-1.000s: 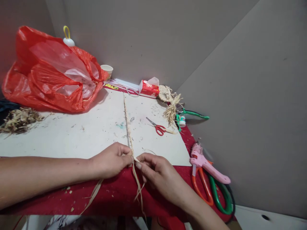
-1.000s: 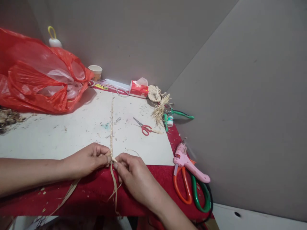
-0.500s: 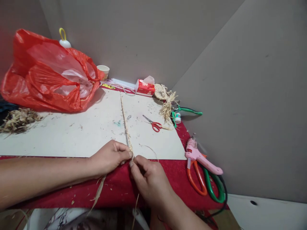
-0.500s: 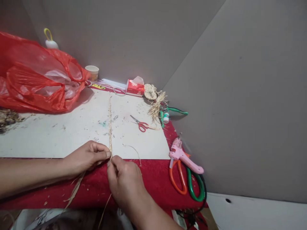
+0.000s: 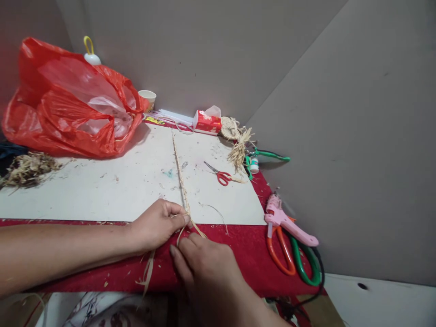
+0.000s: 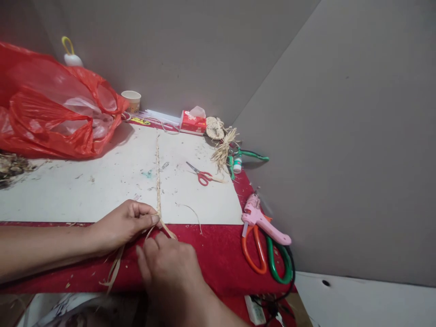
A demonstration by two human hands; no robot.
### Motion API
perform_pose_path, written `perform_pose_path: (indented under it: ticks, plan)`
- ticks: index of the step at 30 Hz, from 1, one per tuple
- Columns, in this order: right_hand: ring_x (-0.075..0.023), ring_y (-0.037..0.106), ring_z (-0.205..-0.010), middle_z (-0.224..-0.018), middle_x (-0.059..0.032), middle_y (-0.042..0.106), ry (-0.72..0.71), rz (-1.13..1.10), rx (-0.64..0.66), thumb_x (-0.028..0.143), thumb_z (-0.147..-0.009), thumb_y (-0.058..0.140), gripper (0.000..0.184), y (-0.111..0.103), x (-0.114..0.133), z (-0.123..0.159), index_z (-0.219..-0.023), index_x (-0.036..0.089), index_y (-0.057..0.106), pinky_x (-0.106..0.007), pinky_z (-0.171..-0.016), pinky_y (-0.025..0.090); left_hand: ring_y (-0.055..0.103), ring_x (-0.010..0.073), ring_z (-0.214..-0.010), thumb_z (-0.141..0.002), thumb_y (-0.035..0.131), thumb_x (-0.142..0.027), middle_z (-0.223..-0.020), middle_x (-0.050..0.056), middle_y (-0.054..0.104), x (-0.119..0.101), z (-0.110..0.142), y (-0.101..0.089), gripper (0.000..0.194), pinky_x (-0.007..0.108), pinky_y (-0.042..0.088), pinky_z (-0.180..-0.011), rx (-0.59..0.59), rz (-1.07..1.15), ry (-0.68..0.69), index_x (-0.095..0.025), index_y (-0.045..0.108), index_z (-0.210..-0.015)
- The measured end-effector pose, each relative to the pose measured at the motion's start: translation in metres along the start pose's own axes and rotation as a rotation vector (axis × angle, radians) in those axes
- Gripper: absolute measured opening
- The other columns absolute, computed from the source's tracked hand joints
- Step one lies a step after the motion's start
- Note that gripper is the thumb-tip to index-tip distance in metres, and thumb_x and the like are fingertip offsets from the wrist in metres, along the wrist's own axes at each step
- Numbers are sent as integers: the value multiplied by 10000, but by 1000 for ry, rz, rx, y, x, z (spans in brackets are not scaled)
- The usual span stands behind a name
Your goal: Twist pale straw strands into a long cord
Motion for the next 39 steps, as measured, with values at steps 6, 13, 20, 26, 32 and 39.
perform_pose_path:
  ticks: [6,13,20,26,32,39]
  plan:
    - [-129,475,-563,-695,-36,596,340,-570,-231,385,-875,486,236,-45,-34,-9,-893,181,602,-241,-524,339,485,100,-576,-785,546,-339,-635,0,602,-9,4,-9,244,221,384,-594,49,-60,53,-119,642,-745]
    - [-65,286,-457,-510,60,375,256,-1086,395,505,-887,439,414,2,-26,-38,-780,132,584,-202,-440,209,400,73,-532,-834,464,-263,-577,-35,536,-19,11,-17,249,183,319,-535,93,-273,176,-133,633,-704]
    - [-38,160,-343,-396,98,292,368,-1368,522,477,-825,542,380,17,-24,-41,-635,148,535,-198,-355,96,418,77,-560,-831,427,-207,-599,-25,557,-26,17,-22,269,179,331,-555,83,-439,206,-123,652,-709]
    - [-32,150,-316,-336,102,272,508,-1379,311,352,-780,546,299,26,-18,-41,-564,145,545,-184,-335,89,482,98,-572,-775,370,-157,-626,-11,593,-26,19,-21,277,204,374,-585,132,-529,133,-144,640,-715]
    - [-32,166,-322,-356,99,277,571,-1431,202,372,-765,561,375,33,-14,-34,-484,182,400,-194,-337,105,452,111,-409,-775,352,-223,-486,-33,489,-16,27,-13,179,212,363,-417,147,-475,-117,-181,480,-656]
    - [-29,162,-318,-357,94,269,538,-1464,190,349,-807,520,413,36,-8,-28,-467,183,357,-191,-337,119,509,113,-428,-817,321,-257,-585,-2,567,5,32,-6,217,198,356,-410,73,-494,-98,-177,522,-801]
Point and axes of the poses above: each hand's wrist, its own z-axis away from the middle knuckle, its own y-axis out of the palm, x = y × z, the point moved 5 cm from there along -z, towards the middle knuckle
